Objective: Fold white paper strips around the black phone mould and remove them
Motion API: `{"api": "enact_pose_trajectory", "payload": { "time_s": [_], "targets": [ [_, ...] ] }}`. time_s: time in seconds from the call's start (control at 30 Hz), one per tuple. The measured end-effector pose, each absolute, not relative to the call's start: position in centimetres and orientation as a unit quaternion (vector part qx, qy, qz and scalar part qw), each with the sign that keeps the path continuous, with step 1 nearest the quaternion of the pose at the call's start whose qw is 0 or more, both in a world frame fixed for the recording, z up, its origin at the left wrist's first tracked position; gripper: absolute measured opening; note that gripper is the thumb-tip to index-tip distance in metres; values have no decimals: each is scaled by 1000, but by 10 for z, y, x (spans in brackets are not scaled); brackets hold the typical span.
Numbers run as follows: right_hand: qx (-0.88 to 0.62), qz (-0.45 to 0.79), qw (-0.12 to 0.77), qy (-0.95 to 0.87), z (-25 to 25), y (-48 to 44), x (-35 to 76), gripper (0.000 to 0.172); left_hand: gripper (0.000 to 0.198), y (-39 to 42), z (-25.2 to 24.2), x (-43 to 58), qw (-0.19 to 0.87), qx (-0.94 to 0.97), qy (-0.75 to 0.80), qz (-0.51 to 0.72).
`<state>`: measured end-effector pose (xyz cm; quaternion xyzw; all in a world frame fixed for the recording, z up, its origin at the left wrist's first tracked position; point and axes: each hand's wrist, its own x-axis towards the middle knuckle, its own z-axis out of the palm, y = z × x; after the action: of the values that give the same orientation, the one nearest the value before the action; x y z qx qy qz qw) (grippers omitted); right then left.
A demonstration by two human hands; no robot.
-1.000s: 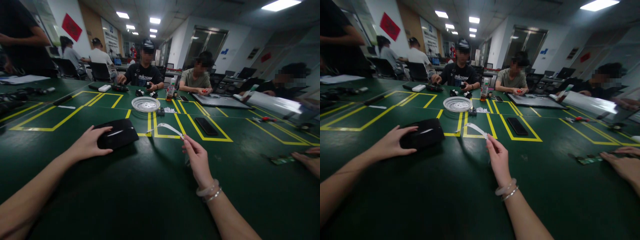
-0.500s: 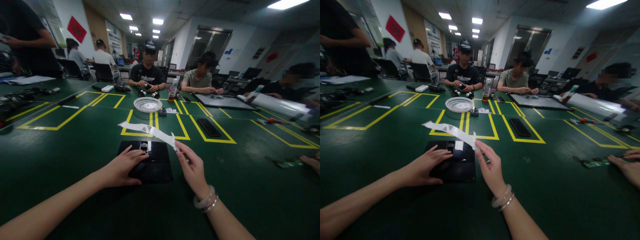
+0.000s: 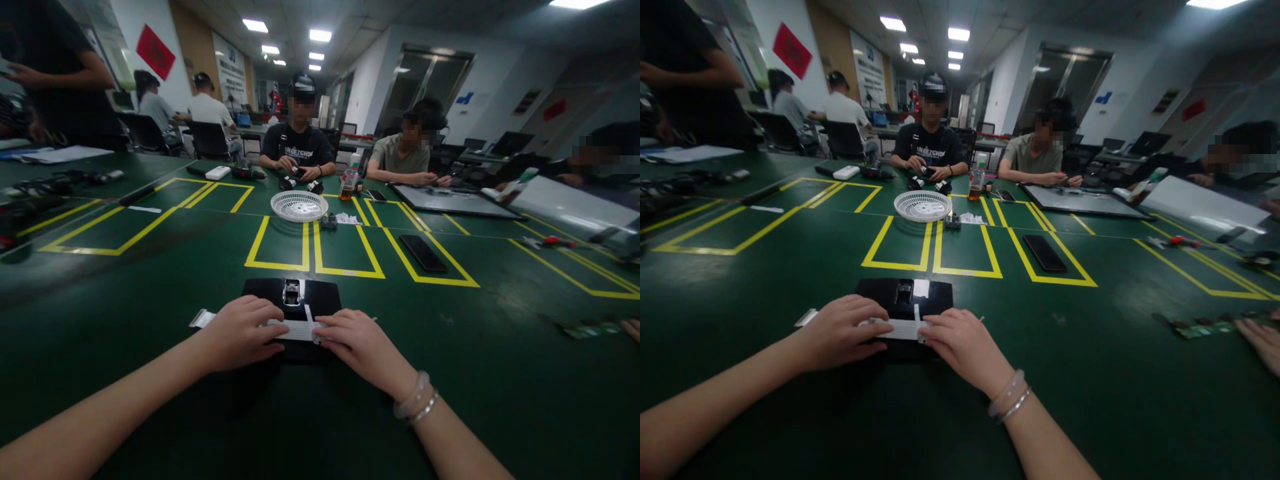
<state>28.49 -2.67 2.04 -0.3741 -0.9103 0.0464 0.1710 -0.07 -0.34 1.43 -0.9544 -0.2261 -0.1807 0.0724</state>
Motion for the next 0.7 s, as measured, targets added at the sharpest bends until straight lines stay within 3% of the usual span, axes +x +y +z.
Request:
{"api": "enact_pose_trajectory", "payload": {
  "time_s": [0.27,0.4,0.47,0.7],
  "targets": [
    [-404,50,158,-900,18,-30,283,17,22,5,4,-3,-2,-953,-268,-143],
    [-396,35,169,-902,18,-30,282,20,73,5,2,-1,-15,-945,-304,-118],
    [-394,29,186,-900,18,-28,282,25,90,6,0,-1,-25,-943,-317,-100],
    [-417,-11,279,-865,21,-24,288,24,84,9,5,2,-75,-940,-311,-119]
  ]
}}
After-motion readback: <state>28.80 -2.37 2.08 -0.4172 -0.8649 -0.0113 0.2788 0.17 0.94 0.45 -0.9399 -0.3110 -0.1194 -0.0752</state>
